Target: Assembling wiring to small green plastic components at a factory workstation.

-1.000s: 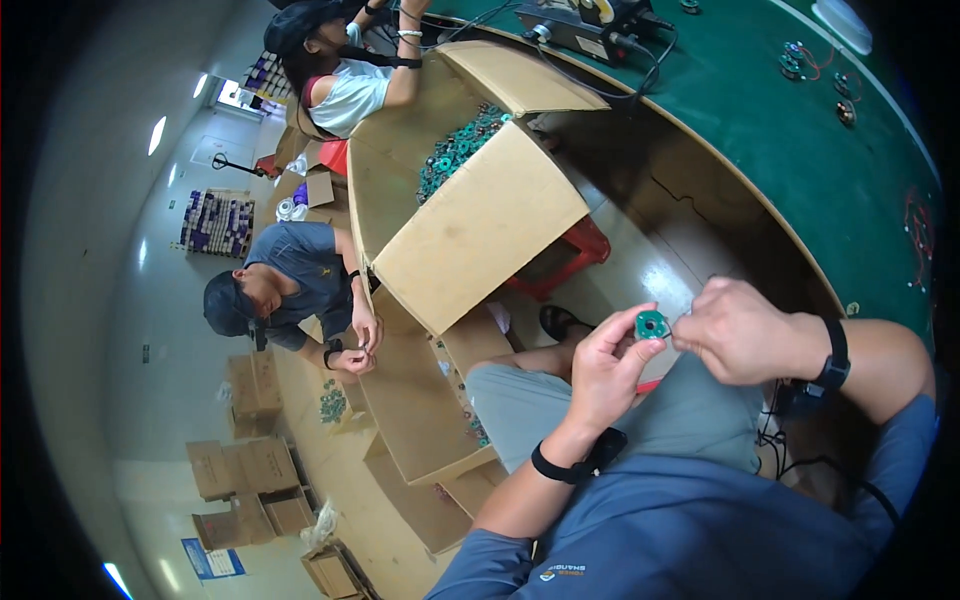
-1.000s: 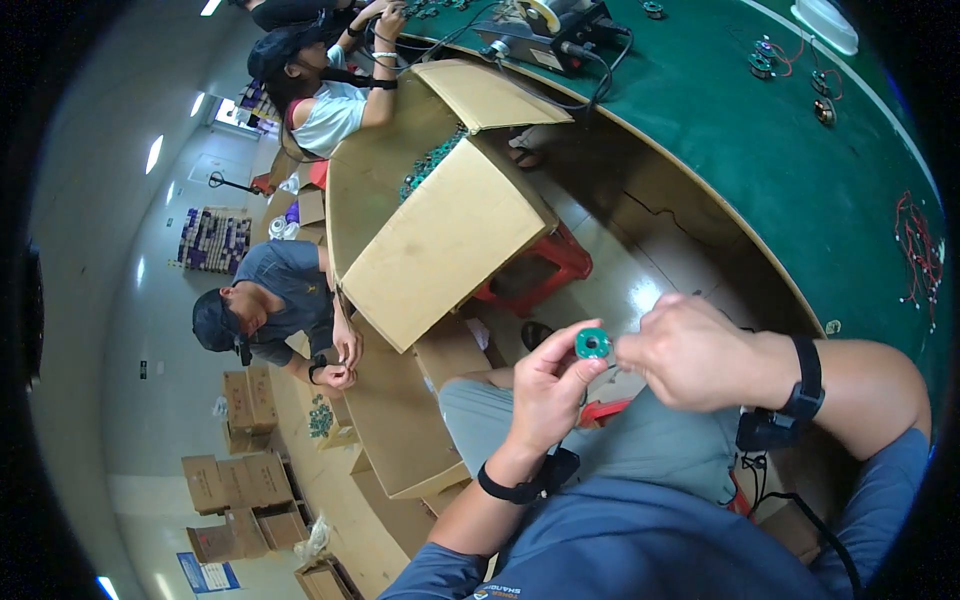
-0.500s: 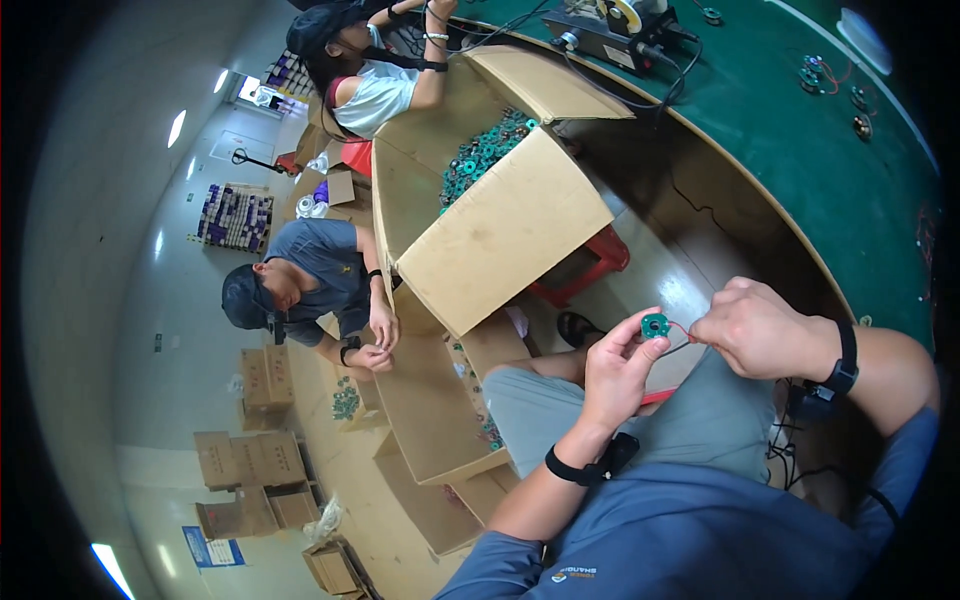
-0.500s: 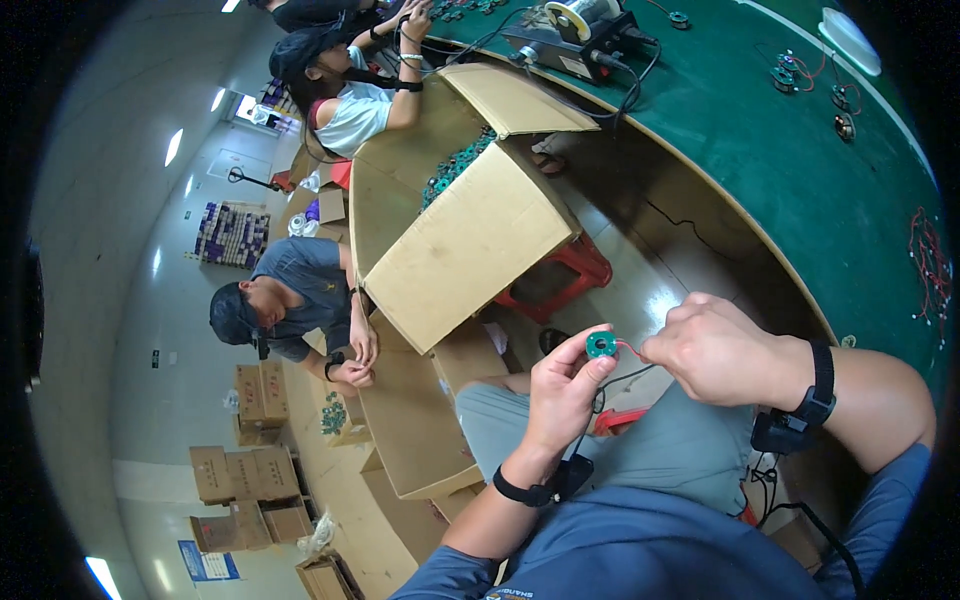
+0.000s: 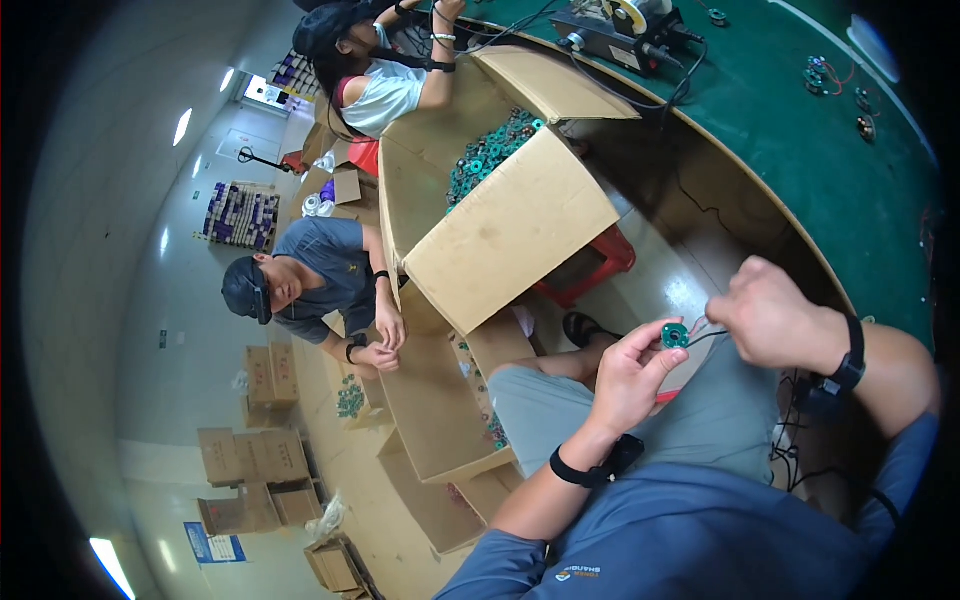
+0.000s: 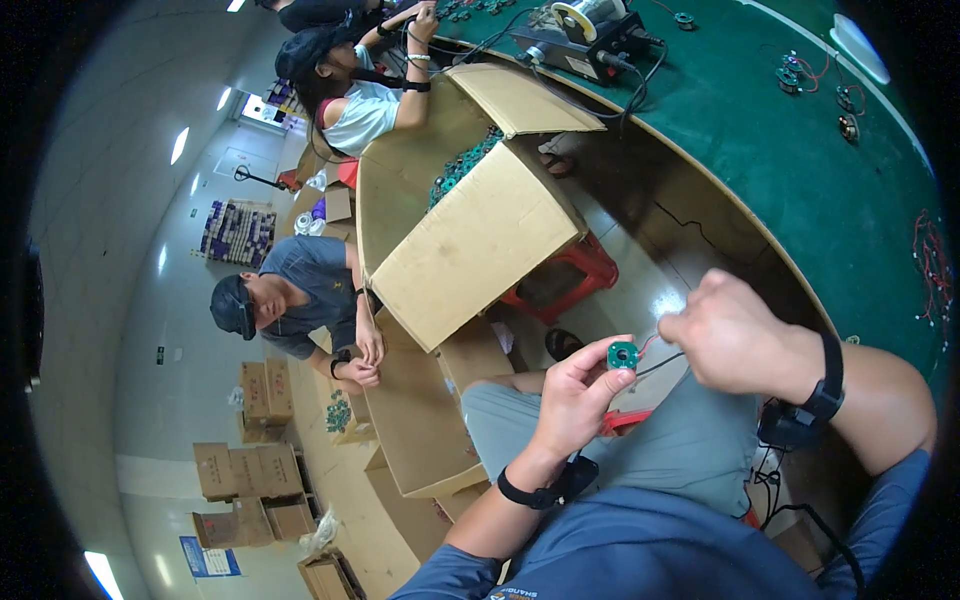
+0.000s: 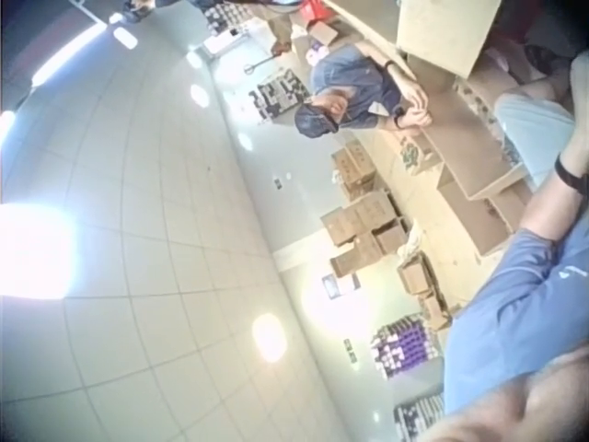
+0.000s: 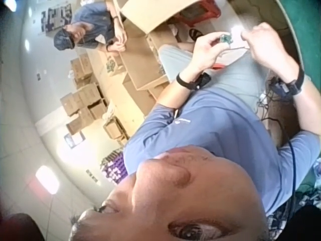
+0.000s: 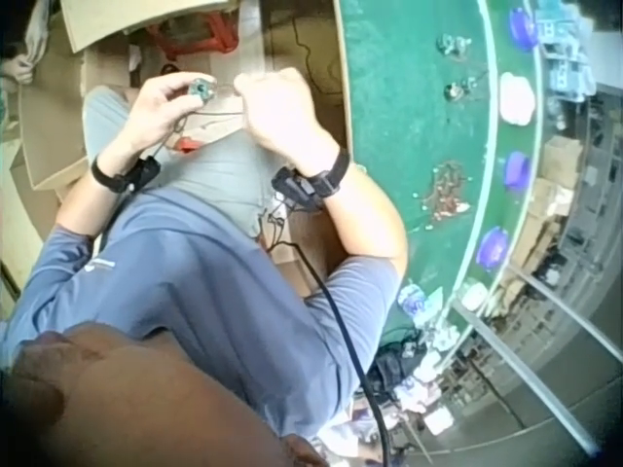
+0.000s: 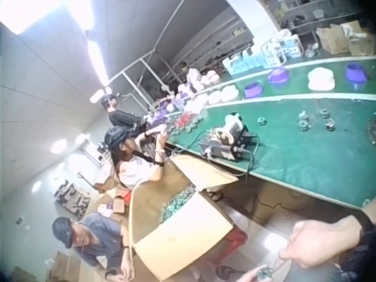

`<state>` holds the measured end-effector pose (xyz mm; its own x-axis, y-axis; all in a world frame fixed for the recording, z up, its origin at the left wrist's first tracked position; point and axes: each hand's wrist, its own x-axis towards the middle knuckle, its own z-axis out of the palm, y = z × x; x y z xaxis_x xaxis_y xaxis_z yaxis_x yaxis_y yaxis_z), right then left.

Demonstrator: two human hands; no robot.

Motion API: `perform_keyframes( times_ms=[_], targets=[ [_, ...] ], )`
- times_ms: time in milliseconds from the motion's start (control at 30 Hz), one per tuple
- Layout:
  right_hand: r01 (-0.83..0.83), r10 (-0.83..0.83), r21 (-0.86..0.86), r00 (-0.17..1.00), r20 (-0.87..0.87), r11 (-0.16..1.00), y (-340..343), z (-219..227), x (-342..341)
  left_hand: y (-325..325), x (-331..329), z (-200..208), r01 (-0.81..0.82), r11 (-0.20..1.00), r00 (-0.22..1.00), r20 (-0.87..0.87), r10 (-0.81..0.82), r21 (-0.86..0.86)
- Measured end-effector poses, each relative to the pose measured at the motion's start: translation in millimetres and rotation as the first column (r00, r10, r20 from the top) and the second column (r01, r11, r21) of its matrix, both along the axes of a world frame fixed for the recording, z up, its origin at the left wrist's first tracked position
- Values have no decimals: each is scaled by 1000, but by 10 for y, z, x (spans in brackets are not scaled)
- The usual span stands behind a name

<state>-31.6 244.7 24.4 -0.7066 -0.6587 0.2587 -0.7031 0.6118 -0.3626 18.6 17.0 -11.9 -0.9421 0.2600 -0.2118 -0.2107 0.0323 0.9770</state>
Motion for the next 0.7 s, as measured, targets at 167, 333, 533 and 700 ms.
perform_keyframes(
  times_ms=[167, 333, 533, 700],
  targets=[
    [-185, 189, -62, 979, 74, 981, -58, 24, 111, 23, 6, 29, 12, 999, 999, 53, -9, -48],
    [-243, 240, 11, 965, 106, 970, -29, 70, 116, -3, 32, -25, -4, 999, 1000, 28, 5, -45],
    [-142, 144, -29, 985, 90, 990, -24, 39, 93, 18, 18, 44, 24, 996, 1000, -16, -26, -80],
    [-184, 193, -79, 973, 129, 980, -35, 26, 90, 34, 10, 25, 30, 996, 999, 42, -27, -80]
  ],
)
